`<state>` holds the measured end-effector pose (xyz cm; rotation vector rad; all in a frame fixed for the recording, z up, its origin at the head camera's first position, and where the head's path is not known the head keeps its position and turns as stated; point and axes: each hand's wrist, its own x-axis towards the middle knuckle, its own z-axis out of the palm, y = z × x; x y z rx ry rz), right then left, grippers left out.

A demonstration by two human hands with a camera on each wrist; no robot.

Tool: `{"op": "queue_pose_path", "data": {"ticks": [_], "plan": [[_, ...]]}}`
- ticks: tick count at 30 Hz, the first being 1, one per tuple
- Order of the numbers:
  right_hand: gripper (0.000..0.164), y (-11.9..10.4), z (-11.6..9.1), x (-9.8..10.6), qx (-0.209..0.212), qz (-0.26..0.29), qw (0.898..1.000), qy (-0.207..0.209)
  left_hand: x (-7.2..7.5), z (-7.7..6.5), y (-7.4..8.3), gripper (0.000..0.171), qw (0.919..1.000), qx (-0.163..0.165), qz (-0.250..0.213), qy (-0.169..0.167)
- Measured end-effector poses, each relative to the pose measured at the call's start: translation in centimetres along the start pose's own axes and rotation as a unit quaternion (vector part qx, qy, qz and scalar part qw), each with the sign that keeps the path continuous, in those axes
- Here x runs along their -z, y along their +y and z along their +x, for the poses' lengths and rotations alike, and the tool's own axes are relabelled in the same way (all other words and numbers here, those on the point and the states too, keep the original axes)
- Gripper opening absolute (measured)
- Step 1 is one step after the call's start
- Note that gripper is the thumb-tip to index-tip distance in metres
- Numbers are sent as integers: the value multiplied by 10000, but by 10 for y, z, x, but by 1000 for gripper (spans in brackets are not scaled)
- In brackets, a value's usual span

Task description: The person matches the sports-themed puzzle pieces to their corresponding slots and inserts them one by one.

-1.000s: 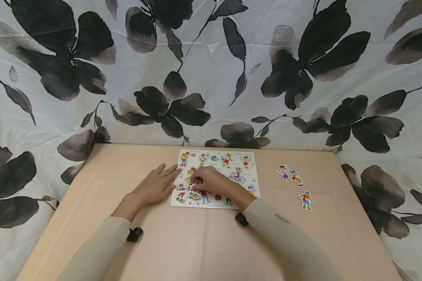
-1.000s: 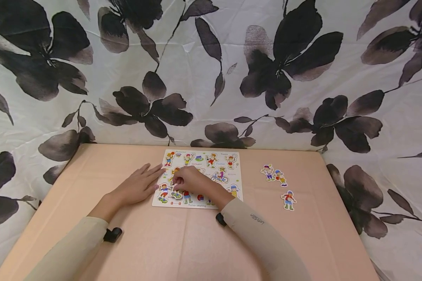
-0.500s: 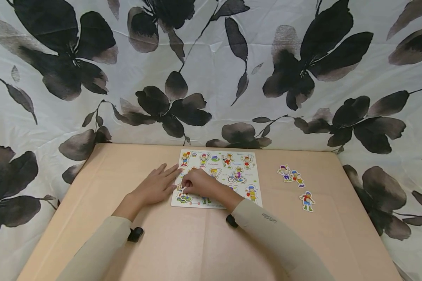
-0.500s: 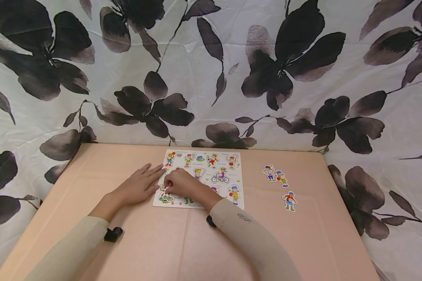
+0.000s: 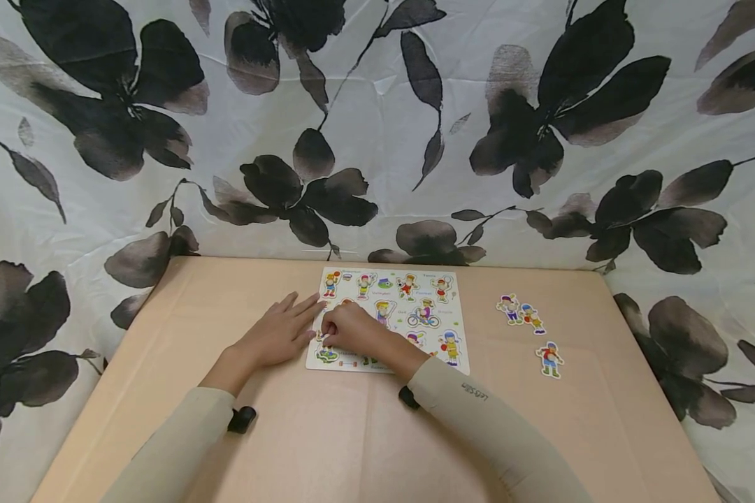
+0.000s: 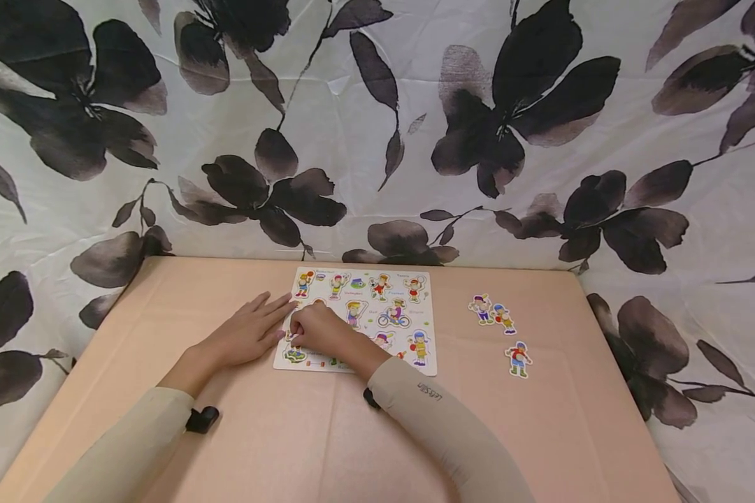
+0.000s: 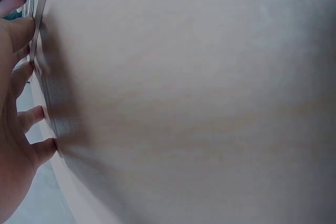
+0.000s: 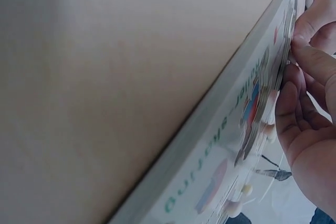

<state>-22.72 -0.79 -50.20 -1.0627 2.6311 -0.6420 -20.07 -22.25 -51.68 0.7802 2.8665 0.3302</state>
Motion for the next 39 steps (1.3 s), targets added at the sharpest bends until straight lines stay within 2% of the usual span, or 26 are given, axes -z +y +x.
{"op": "queue_pose_path", "data": {"ticks": [8,18,24,31,39], "plan": [[13,-7,-1,1,-100,-25,9999,50,4,0,1,60,10000,24,-9,-31],[13,-11,-3,-3,-18,-254,9994,233,5,-1,2,60,10000,2,-51,23],[18,-6,-8,0,-89,64,9997,238,4,0,2,61,10000,8,-78,17],[17,9,-26,21,-119,629,9975,285,4,1,1,62,9999,66,-68,-36],[19,38,-69,47,-407,979,9935,417,4,1,2,64,9998,149,-105,-86]]}}
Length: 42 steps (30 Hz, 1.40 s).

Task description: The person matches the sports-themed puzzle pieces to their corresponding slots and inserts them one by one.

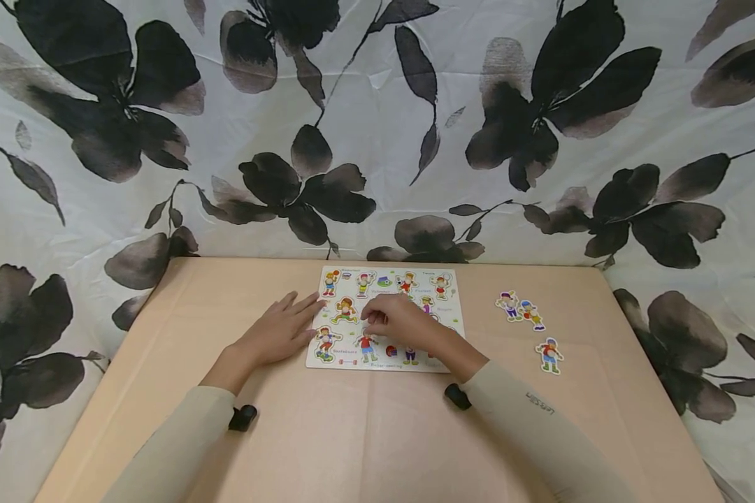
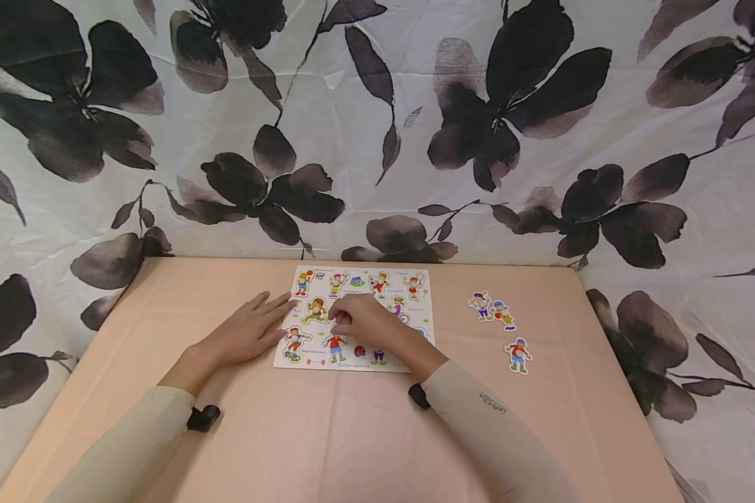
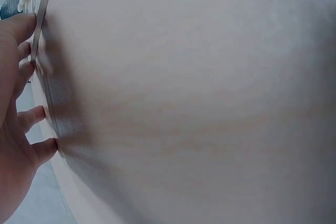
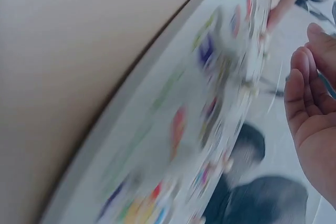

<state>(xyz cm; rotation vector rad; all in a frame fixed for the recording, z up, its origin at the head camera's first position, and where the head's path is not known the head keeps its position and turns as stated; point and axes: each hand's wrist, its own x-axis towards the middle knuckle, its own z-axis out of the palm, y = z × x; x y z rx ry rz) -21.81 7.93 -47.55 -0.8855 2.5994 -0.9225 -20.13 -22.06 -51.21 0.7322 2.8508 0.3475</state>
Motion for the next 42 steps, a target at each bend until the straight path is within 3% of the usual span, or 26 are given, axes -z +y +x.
{"op": "queue_pose_path", "data": {"ticks": [14,21,29,35,42], "plan": [[16,68,-90,50,-586,-177,9946,835,0,1,0,65,10000,17,25,-35],[15,106,-141,68,-862,-497,9847,1432,0,-2,-1,65,10000,-15,32,3],[22,136,-198,86,-720,-1019,9688,2142,-2,1,2,65,10000,-53,-15,4],[27,154,-229,94,-1038,-1116,9653,2121,0,1,4,66,10000,-10,45,-55],[28,169,-242,94,-1800,-957,9641,1703,3,-1,5,65,10000,-6,70,-43]]}}
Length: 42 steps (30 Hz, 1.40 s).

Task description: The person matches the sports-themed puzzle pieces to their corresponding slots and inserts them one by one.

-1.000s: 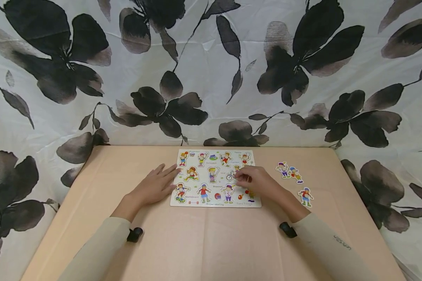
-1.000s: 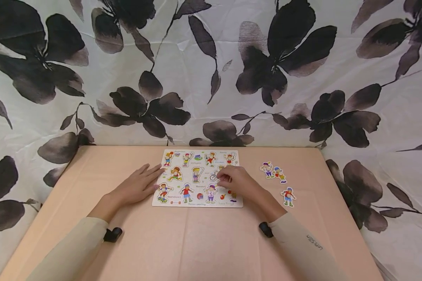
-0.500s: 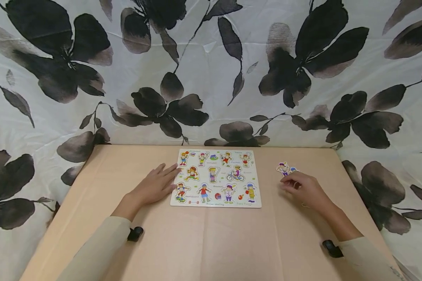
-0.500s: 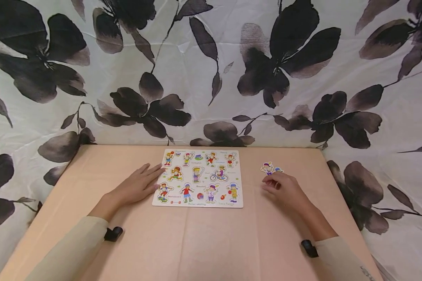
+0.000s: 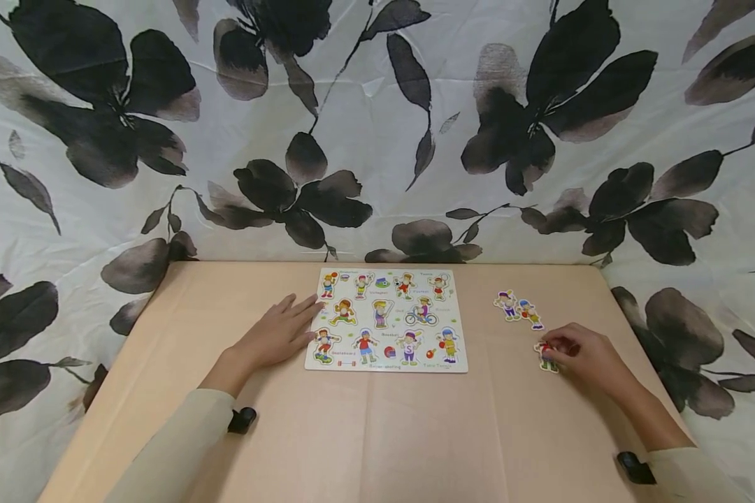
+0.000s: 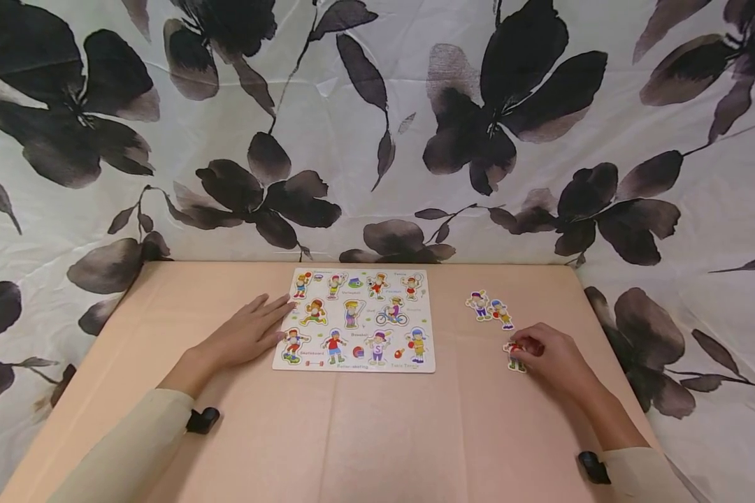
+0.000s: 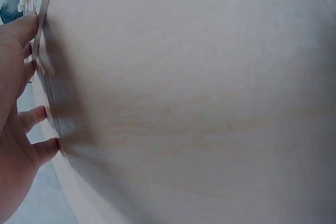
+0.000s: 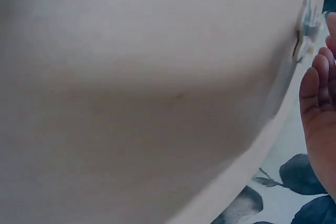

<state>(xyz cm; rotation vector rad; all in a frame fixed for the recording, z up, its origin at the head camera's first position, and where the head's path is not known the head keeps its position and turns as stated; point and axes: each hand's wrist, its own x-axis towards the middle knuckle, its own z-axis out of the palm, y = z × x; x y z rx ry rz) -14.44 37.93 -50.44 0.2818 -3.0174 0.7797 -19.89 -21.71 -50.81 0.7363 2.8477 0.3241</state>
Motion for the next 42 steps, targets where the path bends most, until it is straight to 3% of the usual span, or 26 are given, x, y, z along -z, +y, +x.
{"op": "queue_pose_path", "data": {"ticks": [8,17,21,30,38,42], "plan": [[18,9,2,-5,125,-149,9997,-158,3,-3,2,64,9998,-96,-40,197],[16,2,8,-1,110,-312,9990,-285,2,-2,0,64,9998,-10,-31,186],[16,-9,15,0,186,-303,9988,-323,2,-2,-1,65,9999,50,-73,131],[14,-36,31,-8,832,-149,9963,-122,-1,0,-2,66,9999,28,-51,90],[12,-68,48,-22,655,2,9974,-304,-3,1,-2,65,9999,-35,-4,97],[13,-87,57,-31,808,273,9958,-322,-4,1,-2,65,9999,-49,3,105]]}}
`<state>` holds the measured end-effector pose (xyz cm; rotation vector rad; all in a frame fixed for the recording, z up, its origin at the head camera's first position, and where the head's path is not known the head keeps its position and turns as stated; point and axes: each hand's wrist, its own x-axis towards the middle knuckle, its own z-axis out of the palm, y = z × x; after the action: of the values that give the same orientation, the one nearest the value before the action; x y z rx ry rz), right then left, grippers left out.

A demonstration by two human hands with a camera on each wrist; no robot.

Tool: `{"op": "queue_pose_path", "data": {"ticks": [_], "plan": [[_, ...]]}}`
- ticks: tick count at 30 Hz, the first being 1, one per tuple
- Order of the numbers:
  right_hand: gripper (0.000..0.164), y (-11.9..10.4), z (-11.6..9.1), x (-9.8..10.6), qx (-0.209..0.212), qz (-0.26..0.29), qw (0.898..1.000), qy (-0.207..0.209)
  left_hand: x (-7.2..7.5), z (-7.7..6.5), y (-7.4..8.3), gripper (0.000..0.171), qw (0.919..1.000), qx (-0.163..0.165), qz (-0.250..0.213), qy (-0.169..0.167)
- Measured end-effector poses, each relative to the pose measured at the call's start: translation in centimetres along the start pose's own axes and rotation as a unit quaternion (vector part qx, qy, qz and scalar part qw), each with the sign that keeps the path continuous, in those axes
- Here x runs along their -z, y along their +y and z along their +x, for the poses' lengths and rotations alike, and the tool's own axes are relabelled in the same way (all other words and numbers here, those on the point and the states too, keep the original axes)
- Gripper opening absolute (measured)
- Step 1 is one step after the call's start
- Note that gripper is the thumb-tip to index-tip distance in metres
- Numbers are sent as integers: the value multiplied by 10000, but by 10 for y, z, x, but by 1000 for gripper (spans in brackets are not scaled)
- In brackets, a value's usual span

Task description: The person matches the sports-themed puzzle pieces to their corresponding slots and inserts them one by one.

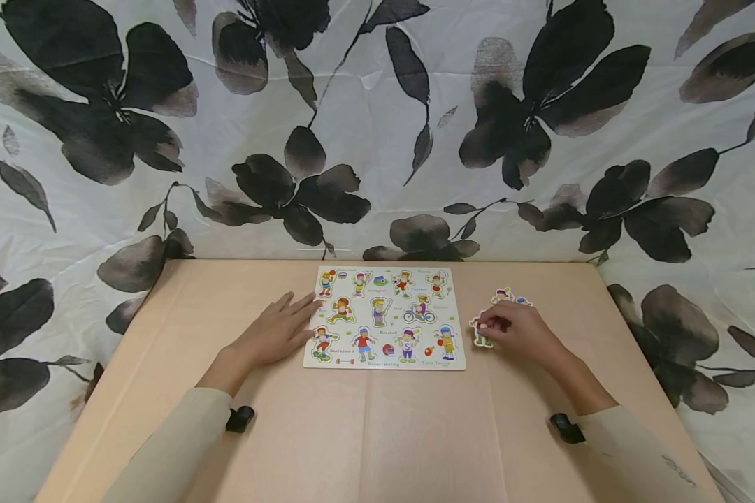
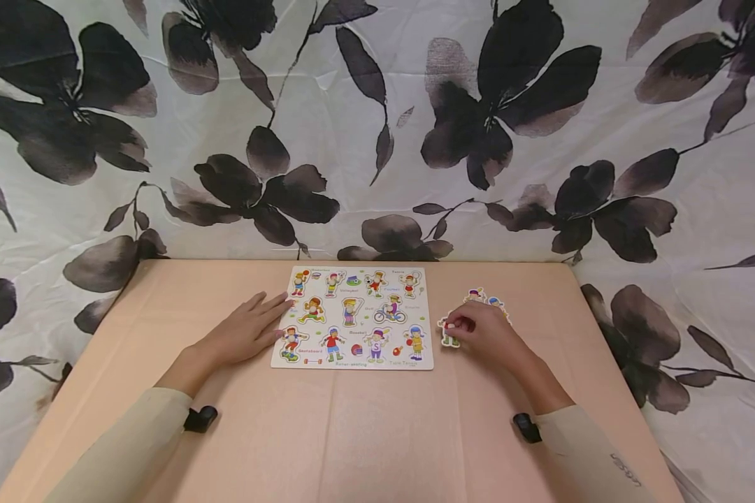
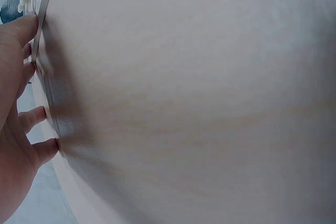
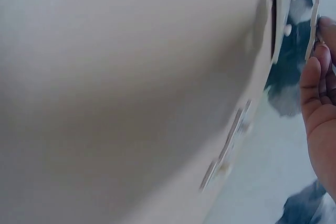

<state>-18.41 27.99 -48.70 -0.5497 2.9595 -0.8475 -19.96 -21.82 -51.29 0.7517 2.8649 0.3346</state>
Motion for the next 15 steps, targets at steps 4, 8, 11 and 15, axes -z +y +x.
{"op": "queue_pose_path", "data": {"ticks": [4,8,11,15], "plan": [[13,-14,12,-12,203,250,9995,-31,0,0,0,65,10000,-24,-16,24],[12,-32,25,-22,343,476,9982,-147,0,1,0,66,10000,-13,10,11],[12,-44,34,-29,493,643,9964,-244,0,1,0,66,10000,10,21,-9],[12,-57,45,-40,653,790,9938,-424,1,1,0,66,10000,69,-11,-46]]}}
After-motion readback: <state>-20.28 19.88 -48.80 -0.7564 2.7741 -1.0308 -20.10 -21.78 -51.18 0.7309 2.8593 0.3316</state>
